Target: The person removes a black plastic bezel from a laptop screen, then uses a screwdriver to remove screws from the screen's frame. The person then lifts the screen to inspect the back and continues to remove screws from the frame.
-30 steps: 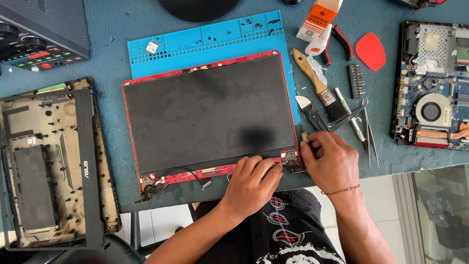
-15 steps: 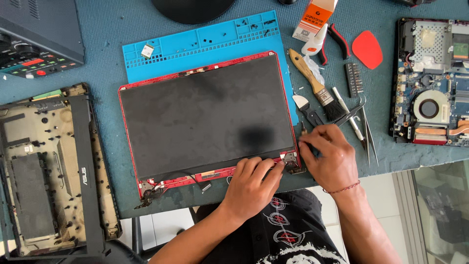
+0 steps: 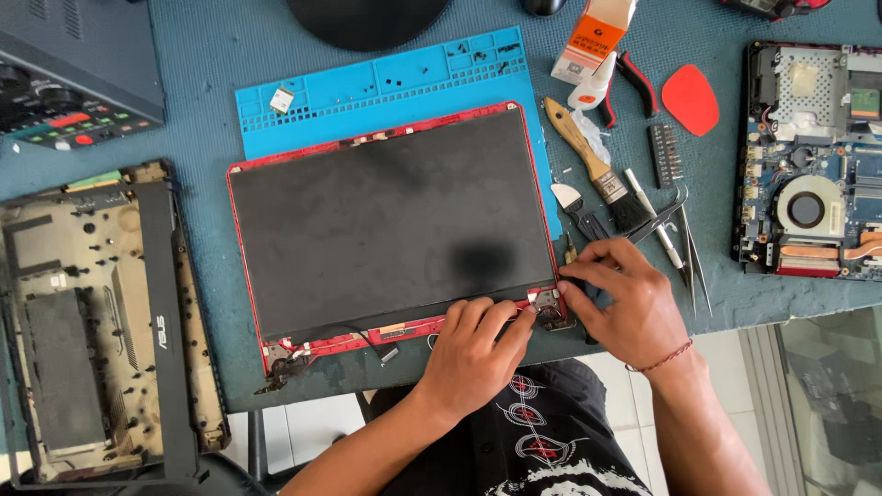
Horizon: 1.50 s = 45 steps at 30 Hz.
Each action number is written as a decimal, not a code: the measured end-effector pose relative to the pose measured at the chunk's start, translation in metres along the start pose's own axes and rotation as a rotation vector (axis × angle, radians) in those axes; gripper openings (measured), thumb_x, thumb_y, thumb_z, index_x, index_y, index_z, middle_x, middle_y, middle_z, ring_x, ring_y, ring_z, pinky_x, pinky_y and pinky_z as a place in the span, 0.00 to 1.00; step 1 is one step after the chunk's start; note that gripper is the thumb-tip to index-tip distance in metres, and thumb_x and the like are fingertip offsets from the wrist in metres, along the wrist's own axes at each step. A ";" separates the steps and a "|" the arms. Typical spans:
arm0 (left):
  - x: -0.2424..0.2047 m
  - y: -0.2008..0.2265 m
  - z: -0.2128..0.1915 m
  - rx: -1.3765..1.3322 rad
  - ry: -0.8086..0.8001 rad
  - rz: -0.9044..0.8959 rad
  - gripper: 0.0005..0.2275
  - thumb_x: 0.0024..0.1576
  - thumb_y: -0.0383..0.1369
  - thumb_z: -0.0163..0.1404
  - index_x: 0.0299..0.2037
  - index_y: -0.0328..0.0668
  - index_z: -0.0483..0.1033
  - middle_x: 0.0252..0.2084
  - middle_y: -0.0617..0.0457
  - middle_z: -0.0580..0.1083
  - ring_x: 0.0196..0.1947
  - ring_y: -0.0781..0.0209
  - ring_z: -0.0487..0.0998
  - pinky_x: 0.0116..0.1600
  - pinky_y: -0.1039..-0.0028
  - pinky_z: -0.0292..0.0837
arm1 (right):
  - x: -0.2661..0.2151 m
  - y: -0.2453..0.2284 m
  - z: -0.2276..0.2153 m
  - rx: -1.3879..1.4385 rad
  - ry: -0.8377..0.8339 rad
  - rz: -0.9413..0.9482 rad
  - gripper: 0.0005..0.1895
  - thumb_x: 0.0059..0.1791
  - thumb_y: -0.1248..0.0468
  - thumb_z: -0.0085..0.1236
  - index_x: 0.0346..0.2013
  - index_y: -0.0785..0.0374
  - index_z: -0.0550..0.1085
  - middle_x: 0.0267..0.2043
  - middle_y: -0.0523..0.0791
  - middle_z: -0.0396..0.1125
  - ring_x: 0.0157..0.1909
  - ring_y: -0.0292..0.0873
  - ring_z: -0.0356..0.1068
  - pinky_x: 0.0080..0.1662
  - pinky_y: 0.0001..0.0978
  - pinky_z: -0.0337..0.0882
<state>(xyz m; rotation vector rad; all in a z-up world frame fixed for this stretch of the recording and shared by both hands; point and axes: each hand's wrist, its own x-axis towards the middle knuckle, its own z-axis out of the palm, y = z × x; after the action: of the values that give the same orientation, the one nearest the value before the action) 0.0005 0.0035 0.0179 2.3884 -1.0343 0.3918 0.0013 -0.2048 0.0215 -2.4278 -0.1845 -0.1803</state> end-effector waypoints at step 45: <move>0.003 -0.003 -0.001 -0.063 -0.001 -0.018 0.04 0.57 0.26 0.50 0.40 0.36 0.74 0.39 0.51 0.68 0.35 0.53 0.66 0.40 0.66 0.61 | 0.184 0.010 0.007 -0.478 -0.651 0.036 0.38 0.45 0.42 0.47 0.66 0.53 0.57 0.43 0.57 0.67 0.47 0.65 0.65 0.43 0.57 0.66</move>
<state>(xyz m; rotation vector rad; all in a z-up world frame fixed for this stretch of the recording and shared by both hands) 0.0047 0.0041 0.0190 2.3411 -1.0094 0.3466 0.1844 -0.1919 0.0424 -2.8818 -0.4238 0.6640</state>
